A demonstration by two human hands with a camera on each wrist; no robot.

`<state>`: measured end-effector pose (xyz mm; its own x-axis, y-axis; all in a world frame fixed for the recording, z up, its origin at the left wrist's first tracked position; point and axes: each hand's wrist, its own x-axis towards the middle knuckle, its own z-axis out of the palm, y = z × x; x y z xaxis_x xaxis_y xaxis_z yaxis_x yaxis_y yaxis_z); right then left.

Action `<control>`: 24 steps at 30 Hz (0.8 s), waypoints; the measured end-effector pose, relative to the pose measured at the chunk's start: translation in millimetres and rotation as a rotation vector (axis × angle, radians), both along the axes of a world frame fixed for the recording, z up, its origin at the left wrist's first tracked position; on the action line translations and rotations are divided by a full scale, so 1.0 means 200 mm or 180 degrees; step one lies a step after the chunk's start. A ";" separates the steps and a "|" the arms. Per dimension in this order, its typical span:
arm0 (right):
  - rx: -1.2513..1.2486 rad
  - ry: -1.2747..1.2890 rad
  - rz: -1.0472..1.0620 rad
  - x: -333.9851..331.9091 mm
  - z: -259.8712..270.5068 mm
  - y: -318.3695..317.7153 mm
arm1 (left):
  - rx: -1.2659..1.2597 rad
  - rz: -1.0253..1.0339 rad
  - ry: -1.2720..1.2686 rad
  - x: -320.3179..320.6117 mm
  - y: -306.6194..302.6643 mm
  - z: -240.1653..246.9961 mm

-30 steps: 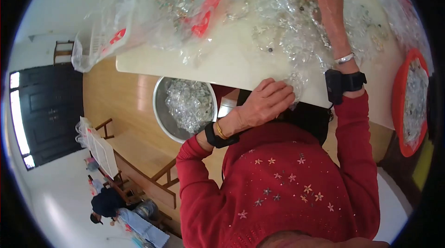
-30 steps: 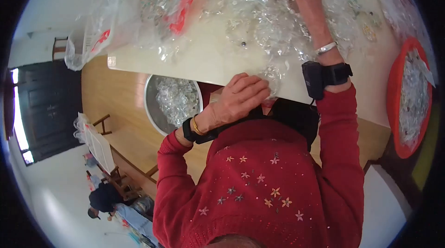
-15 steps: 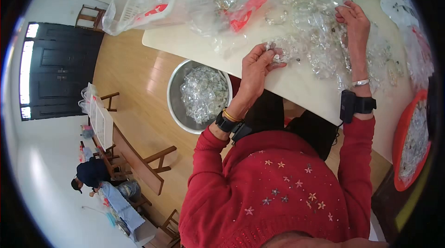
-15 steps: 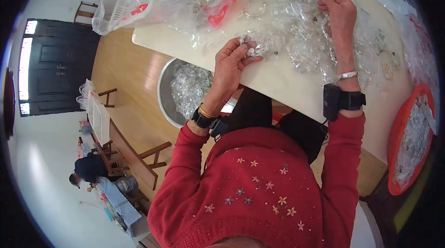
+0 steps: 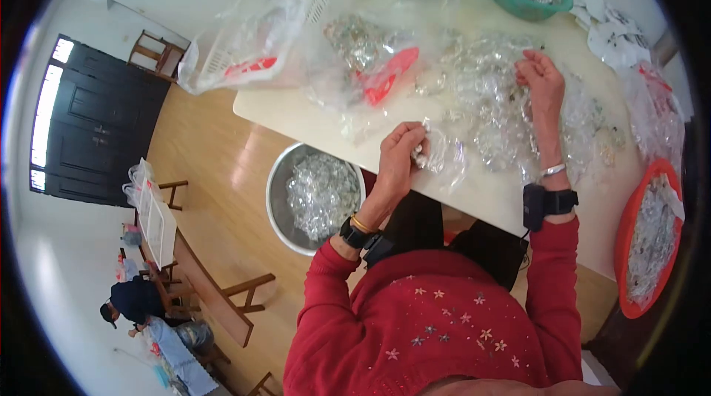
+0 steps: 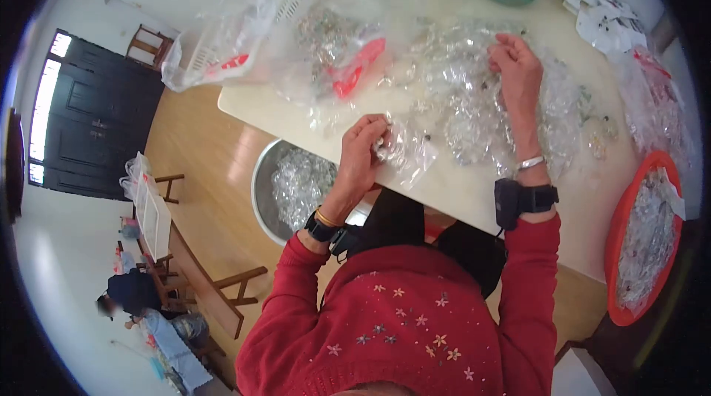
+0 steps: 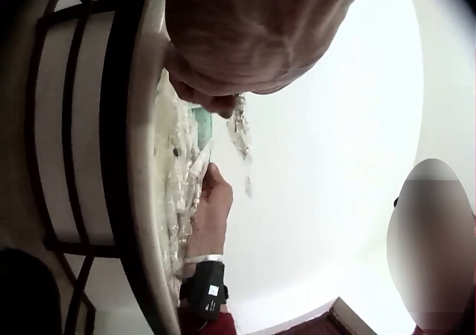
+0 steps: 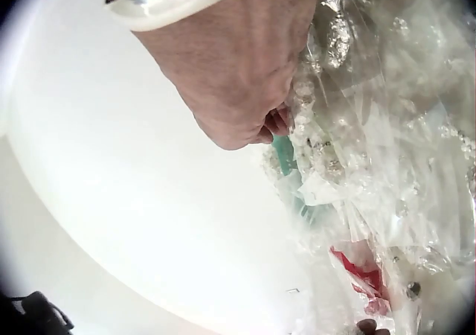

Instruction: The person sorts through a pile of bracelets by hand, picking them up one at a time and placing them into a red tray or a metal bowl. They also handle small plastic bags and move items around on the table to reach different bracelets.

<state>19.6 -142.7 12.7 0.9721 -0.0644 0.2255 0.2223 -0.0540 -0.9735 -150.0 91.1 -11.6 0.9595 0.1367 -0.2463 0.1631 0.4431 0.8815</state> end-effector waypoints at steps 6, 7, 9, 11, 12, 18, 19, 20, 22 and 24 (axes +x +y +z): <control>0.0067 -0.0272 0.0176 -0.10 0.10 0.05 | 0.0489 -0.0010 -0.0143 0.13 -0.16 0.21; 0.0068 -0.0301 0.0162 -0.13 0.13 0.07 | 0.0462 -0.0008 -0.0432 0.16 -0.20 0.23; 0.0505 0.0014 0.1383 -0.18 0.19 0.11 | 0.0413 0.0000 -0.0737 0.22 -0.24 0.25; 0.0437 0.0109 0.1461 -0.19 0.19 0.12 | 0.0394 -0.0237 -0.0904 0.29 -0.26 0.26; 0.0387 0.0219 0.1537 -0.20 0.18 0.12 | 0.0391 -0.0358 -0.0985 0.31 -0.26 0.26; -0.0165 0.0329 0.0750 -0.19 0.21 0.10 | 0.0687 -0.0759 -0.0627 0.39 -0.22 0.34; -0.0079 -0.0004 0.0231 -0.13 0.16 0.06 | 0.0682 -0.0752 -0.0527 0.42 -0.21 0.35; 0.0008 -0.0334 -0.0292 -0.09 0.12 0.02 | 0.0672 -0.0748 -0.0426 0.44 -0.20 0.36; 0.0058 -0.0281 -0.0384 -0.07 0.14 -0.01 | 0.0626 -0.0657 -0.0589 0.58 -0.16 0.44; 0.0154 -0.0124 -0.0576 -0.08 0.15 -0.02 | 0.0441 -0.0446 -0.1229 0.79 -0.11 0.54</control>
<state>4.2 -147.5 43.7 0.9343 -0.2490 0.2550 0.2506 -0.0497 -0.9668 8.0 69.4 96.7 0.9893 0.0052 0.1459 -0.1402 0.3132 0.9393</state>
